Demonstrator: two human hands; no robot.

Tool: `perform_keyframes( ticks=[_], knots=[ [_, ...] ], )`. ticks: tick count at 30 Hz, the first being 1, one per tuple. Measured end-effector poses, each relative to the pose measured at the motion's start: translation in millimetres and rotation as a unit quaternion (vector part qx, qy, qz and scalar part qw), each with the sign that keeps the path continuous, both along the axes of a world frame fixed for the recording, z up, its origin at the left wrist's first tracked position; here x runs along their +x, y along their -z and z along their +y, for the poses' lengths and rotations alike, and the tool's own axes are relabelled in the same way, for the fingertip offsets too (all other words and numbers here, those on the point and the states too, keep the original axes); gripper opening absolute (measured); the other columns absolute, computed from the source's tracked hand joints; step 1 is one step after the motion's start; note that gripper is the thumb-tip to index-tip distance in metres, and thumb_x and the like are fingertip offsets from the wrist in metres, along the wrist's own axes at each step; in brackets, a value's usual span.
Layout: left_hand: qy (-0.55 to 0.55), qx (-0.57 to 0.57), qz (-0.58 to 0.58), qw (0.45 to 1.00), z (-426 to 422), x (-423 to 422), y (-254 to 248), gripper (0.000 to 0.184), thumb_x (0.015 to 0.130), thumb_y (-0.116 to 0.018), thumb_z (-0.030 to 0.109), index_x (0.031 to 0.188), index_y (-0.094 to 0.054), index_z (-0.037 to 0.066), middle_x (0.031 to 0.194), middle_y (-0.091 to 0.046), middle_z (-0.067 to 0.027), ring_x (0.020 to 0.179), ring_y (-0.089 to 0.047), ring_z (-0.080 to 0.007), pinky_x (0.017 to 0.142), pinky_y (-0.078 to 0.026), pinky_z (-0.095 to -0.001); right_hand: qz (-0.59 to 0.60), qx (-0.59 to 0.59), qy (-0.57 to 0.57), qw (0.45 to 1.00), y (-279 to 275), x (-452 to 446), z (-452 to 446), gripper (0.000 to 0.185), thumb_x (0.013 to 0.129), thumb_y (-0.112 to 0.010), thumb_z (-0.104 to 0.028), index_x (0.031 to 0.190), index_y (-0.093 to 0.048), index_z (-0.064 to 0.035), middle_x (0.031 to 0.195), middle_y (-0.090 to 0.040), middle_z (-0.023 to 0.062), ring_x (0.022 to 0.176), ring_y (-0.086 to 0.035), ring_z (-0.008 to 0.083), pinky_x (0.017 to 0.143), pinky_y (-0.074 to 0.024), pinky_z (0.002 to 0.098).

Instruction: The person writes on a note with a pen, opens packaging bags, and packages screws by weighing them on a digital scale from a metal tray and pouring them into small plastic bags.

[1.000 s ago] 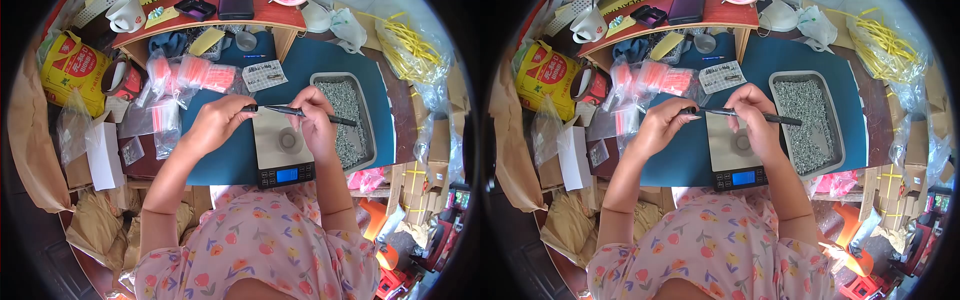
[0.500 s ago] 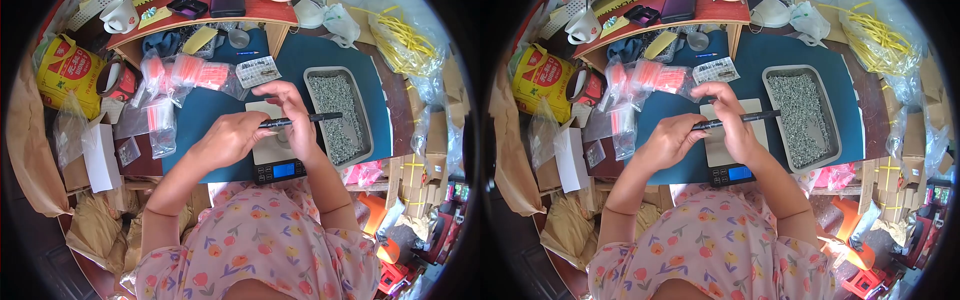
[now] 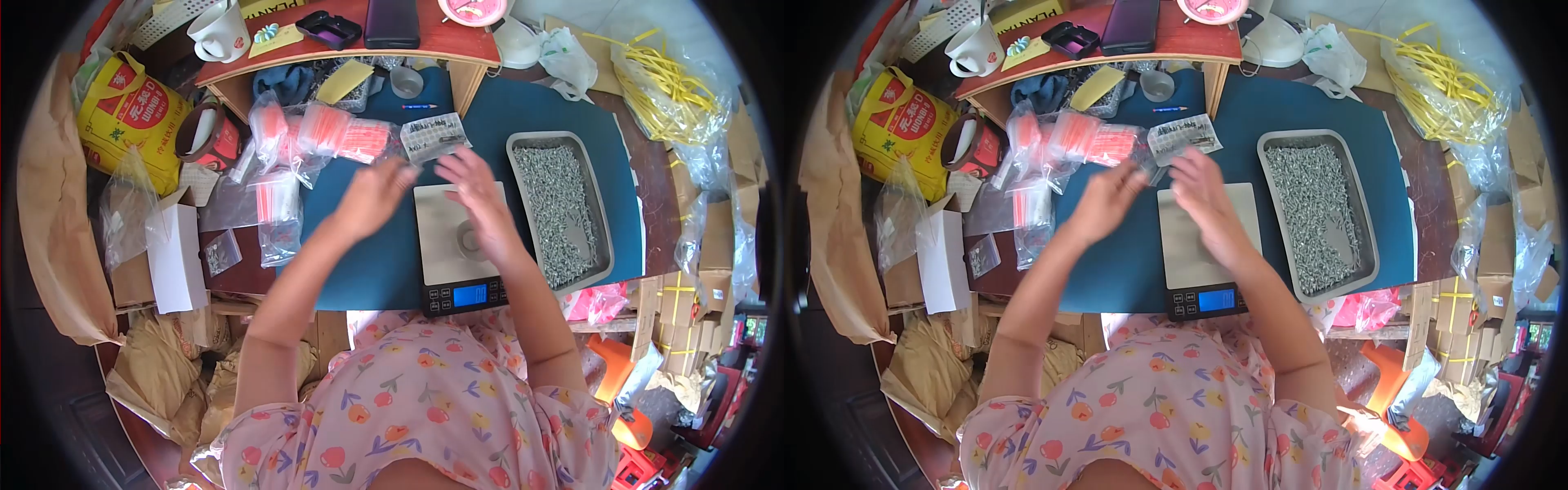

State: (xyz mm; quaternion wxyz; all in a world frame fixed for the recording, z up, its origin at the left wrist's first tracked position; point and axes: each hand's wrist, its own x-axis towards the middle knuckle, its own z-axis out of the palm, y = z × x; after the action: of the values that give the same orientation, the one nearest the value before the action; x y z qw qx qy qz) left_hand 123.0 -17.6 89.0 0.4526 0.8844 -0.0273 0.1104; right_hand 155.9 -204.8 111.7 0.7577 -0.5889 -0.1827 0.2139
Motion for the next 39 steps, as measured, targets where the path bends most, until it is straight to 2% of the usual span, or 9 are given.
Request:
perform_keyframes(
  ticks=[7,10,12,18,22,26,32,37,39],
  knots=[
    [-0.21,0.231,-0.08,0.947,152,114,54,0.034,0.089,-0.051,0.033,0.093,-0.059,0.0,0.088,-0.063,-0.0261,0.084,-0.062,-0.043,0.074,-0.05,-0.0491,-0.03,-0.086,0.028,0.995,-1,-23,-79,0.043,0.088,-0.051,-0.008,0.129,-0.041,-0.0023,0.126,-0.047,0.0114,0.118,-0.046,0.0216,0.1,-0.0337,0.034],
    [-0.275,0.329,0.007,0.903,175,129,47,0.06,0.085,-0.055,0.045,0.109,-0.05,-0.009,0.102,-0.059,-0.0327,0.094,-0.058,-0.047,0.082,-0.049,-0.0484,-0.018,-0.105,0.099,0.989,-14,-32,-108,0.031,0.089,-0.05,-0.005,0.12,-0.05,-0.0011,0.115,-0.053,0.0074,0.11,-0.049,0.0147,0.095,-0.037,0.0278],
    [-0.284,0.335,-0.03,0.898,148,97,23,0.061,0.084,-0.057,0.045,0.124,-0.047,0.0,0.114,-0.052,-0.0322,0.102,-0.055,-0.045,0.089,-0.046,-0.0454,-0.077,-0.145,0.132,0.978,-14,-37,-133,0.022,0.092,-0.05,-0.005,0.112,-0.056,-0.0004,0.104,-0.059,0.0053,0.101,-0.054,0.012,0.09,-0.0403,0.0259],
    [-0.209,0.312,-0.096,0.922,134,-20,27,0.034,0.081,-0.067,0.025,0.107,-0.062,0.003,0.106,-0.06,-0.0194,0.102,-0.056,-0.0353,0.088,-0.044,-0.0417,-0.068,-0.206,0.154,0.964,9,-58,-185,0.017,0.093,-0.05,-0.006,0.107,-0.058,0.0007,0.097,-0.063,0.0056,0.092,-0.058,0.0117,0.083,-0.0445,0.0248],
    [-0.21,0.337,-0.074,0.915,120,-101,43,0.052,0.079,-0.07,0.032,0.121,-0.054,0.005,0.117,-0.056,-0.0202,0.111,-0.051,-0.0399,0.093,-0.041,-0.0461,-0.076,-0.222,0.133,0.963,15,-62,-189,0.017,0.092,-0.05,-0.005,0.105,-0.059,0.0003,0.094,-0.063,0.0054,0.087,-0.059,0.0115,0.081,-0.0455,0.0248],
    [-0.288,0.378,0.093,0.875,86,-149,95,0.07,0.081,-0.063,0.047,0.141,-0.037,0.023,0.138,-0.037,-0.022,0.128,-0.036,-0.0392,0.093,-0.033,-0.0622,-0.112,-0.219,0.089,0.965,19,-56,-174,0.015,0.091,-0.05,-0.005,0.102,-0.06,0.0014,0.09,-0.065,0.0059,0.084,-0.06,0.0117,0.078,-0.0461,0.0247],
    [-0.327,0.311,-0.094,0.887,80,-145,84,0.016,0.086,-0.056,0.005,0.1,-0.062,0.004,0.095,-0.064,-0.0141,0.087,-0.059,-0.0333,0.078,-0.045,-0.0414,-0.218,-0.251,0.002,0.943,7,-57,-139,0.013,0.09,-0.051,-0.002,0.098,-0.061,0.001,0.087,-0.065,0.0075,0.08,-0.062,0.0137,0.074,-0.0478,0.0259],
    [-0.358,0.304,-0.107,0.876,47,-156,17,0.011,0.083,-0.061,0.009,0.092,-0.062,0.004,0.086,-0.065,-0.0131,0.08,-0.059,-0.03,0.074,-0.047,-0.0389,-0.272,-0.242,-0.058,0.93,-7,-65,-103,0.014,0.087,-0.053,-0.001,0.098,-0.061,-0.0003,0.088,-0.065,0.0107,0.082,-0.064,0.0188,0.075,-0.0485,0.028],
    [-0.36,0.268,-0.091,0.889,26,-163,-1,0.011,0.08,-0.063,0.01,0.089,-0.063,0.005,0.086,-0.065,-0.0128,0.072,-0.06,-0.0267,0.071,-0.046,-0.0359,-0.296,-0.234,-0.115,0.919,-7,-71,-84,0.031,0.081,-0.059,-0.004,0.112,-0.056,-0.0027,0.109,-0.061,0.015,0.098,-0.06,0.0273,0.086,-0.0461,0.0351]
  ],
)
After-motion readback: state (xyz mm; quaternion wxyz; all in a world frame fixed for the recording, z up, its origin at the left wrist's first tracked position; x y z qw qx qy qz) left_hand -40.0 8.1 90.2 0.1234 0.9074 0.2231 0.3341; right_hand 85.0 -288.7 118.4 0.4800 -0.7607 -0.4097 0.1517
